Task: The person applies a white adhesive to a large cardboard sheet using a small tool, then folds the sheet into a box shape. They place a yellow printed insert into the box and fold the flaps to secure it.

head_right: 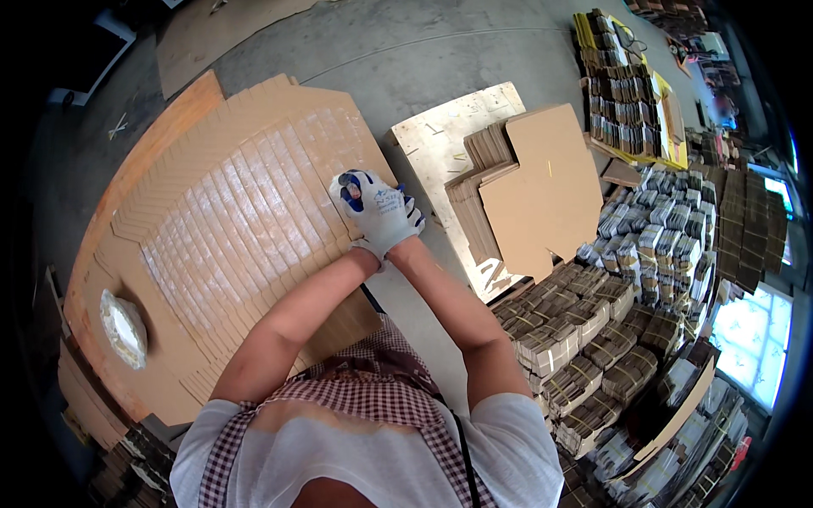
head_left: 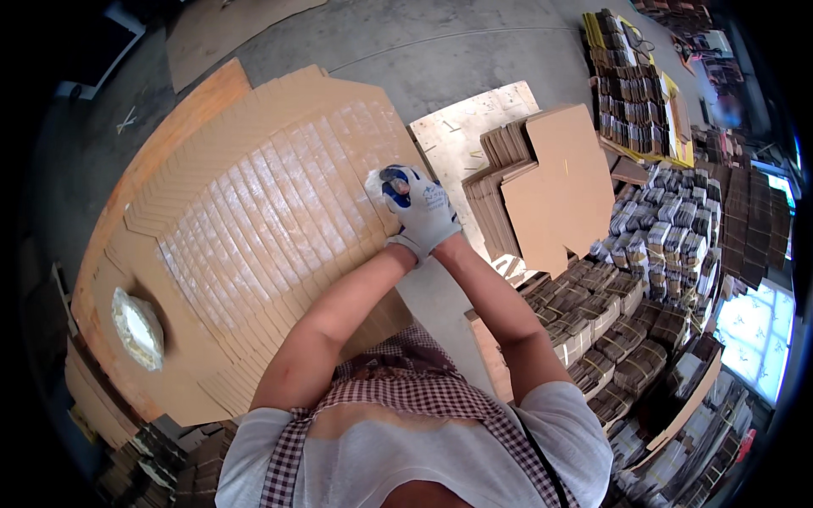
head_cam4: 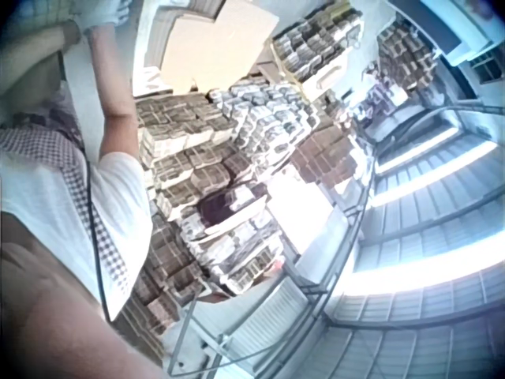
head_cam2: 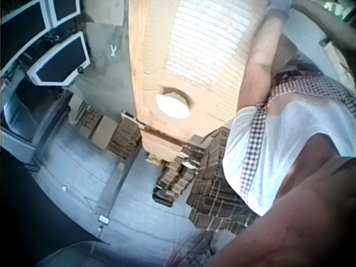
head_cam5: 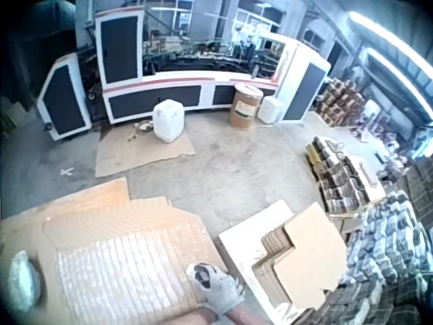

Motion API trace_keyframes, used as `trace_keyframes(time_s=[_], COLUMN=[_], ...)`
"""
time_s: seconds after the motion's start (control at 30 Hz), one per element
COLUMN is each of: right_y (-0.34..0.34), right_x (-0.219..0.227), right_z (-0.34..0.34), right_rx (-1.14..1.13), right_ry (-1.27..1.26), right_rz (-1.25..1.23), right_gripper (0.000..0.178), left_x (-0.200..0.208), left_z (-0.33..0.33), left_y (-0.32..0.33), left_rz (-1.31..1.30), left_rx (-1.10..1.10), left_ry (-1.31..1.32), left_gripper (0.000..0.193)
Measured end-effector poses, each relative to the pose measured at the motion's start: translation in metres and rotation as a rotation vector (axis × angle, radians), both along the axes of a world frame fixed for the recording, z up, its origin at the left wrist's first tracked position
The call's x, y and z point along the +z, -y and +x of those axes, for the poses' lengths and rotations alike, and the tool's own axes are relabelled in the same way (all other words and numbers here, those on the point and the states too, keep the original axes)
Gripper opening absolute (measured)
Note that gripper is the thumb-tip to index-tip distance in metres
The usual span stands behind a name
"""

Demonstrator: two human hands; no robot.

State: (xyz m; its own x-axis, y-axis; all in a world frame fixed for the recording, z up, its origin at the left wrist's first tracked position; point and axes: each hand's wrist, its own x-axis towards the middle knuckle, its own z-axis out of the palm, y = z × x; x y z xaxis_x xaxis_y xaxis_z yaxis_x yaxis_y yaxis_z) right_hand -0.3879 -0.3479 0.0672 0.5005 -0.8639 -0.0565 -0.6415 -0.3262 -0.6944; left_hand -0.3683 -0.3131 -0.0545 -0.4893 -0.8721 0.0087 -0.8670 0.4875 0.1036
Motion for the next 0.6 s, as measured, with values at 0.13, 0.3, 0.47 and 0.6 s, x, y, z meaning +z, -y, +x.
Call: trace_keyframes(time_s=[0.13,0.3,0.47,0.6], right_y=[0.029,-0.024,0.024,0.062], right_x=[-0.008,0.015,-0.028,-0.017], right_z=[-0.011,0.000,-0.036,-0.052], right_rx=[-0.188,0.072,-0.050,-0.240], right_ry=[-0.106,-0.138,0.046,-0.100], right_rz=[-0.085,-0.052,-0.139,-0.131], right_gripper=[0.030,0.045,0.035,0.030], left_x=[-0.002,-0.048,-0.037,0.073], left_z=[-0.005,-0.017,-0.023,0.005], left_y=[-0.001,-0.008,-0.002,0.010], left_rz=[-0.066,-0.364,-0.263,0.207], left_rx=[-0.015,0.081,0.076,-0.135], left_ry=[0.096,0.588,0.347,0.234], left_gripper=[0.039,0.036,0.039,0.043])
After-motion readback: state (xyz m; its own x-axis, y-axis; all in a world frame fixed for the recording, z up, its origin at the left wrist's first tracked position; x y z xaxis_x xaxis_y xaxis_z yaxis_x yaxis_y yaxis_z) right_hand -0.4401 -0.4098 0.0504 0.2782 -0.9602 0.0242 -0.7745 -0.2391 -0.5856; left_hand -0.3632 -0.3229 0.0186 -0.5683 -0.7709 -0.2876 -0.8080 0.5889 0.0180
